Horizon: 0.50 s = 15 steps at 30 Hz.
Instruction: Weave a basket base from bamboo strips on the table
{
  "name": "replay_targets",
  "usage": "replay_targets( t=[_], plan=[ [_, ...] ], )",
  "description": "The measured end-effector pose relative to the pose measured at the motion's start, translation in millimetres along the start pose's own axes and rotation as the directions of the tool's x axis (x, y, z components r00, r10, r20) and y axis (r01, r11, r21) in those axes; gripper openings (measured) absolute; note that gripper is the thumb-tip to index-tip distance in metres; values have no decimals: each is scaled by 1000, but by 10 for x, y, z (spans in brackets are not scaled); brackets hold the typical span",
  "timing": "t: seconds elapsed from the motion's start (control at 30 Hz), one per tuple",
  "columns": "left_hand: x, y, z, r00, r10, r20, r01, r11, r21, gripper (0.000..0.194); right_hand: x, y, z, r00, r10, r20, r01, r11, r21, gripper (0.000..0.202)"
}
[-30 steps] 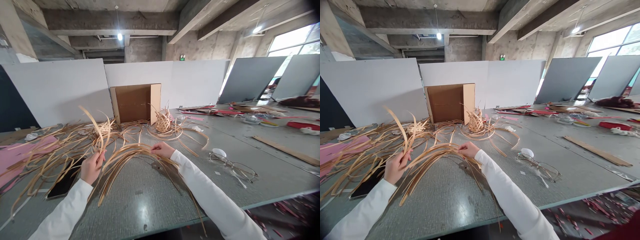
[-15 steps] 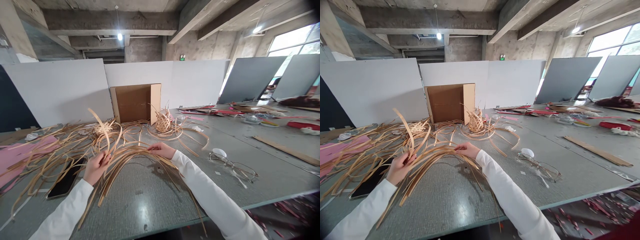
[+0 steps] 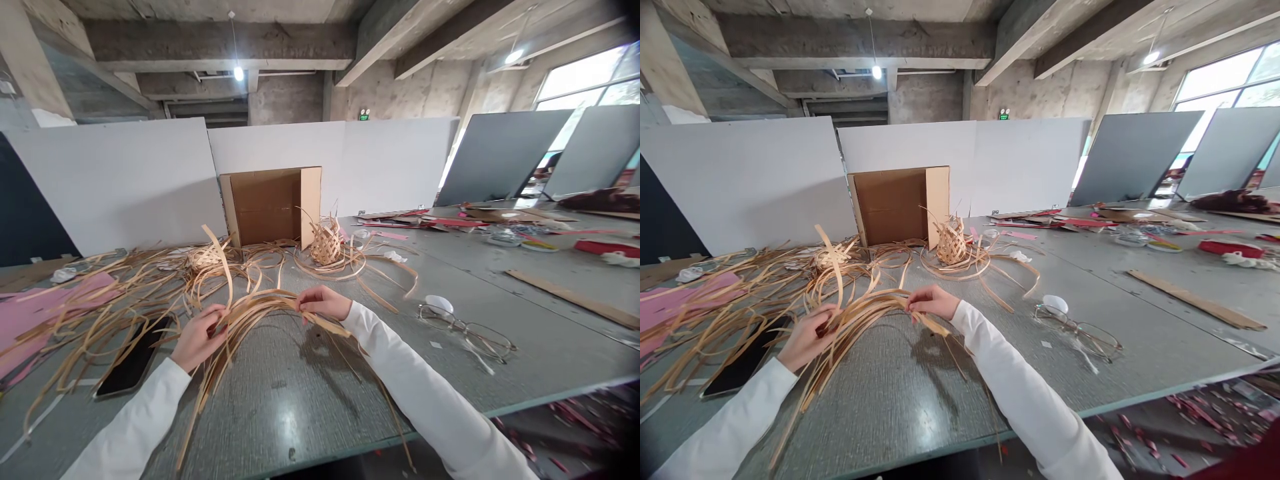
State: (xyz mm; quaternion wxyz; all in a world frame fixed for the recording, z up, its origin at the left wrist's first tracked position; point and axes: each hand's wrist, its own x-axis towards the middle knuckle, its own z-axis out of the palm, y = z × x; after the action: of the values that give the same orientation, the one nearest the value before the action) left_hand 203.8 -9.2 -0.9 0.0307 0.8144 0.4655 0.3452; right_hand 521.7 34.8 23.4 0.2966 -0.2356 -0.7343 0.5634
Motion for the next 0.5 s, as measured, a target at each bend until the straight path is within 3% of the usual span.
replay_targets(
  t=[0.13, 0.27, 0.37, 0.5],
  plan=[
    [22, 15, -3, 999, -18, -27, 16, 997, -71, 20, -10, -13, 36, 997, -69, 33, 67, 995, 69, 32],
    [46, 15, -57, 986, -82, -145, 58, 985, -162, 25, 34, 21, 58, 981, -139, -139, 160, 975, 154, 30],
    [49, 22, -99, 972, -176, -154, 142, 968, -209, 31, 77, 33, 51, 936, -224, -273, 271, 951, 151, 29],
    [43, 24, -122, 966, -201, -163, 165, 963, -213, 33, 92, 38, 60, 923, -250, -294, 306, 937, 166, 31]
  ],
)
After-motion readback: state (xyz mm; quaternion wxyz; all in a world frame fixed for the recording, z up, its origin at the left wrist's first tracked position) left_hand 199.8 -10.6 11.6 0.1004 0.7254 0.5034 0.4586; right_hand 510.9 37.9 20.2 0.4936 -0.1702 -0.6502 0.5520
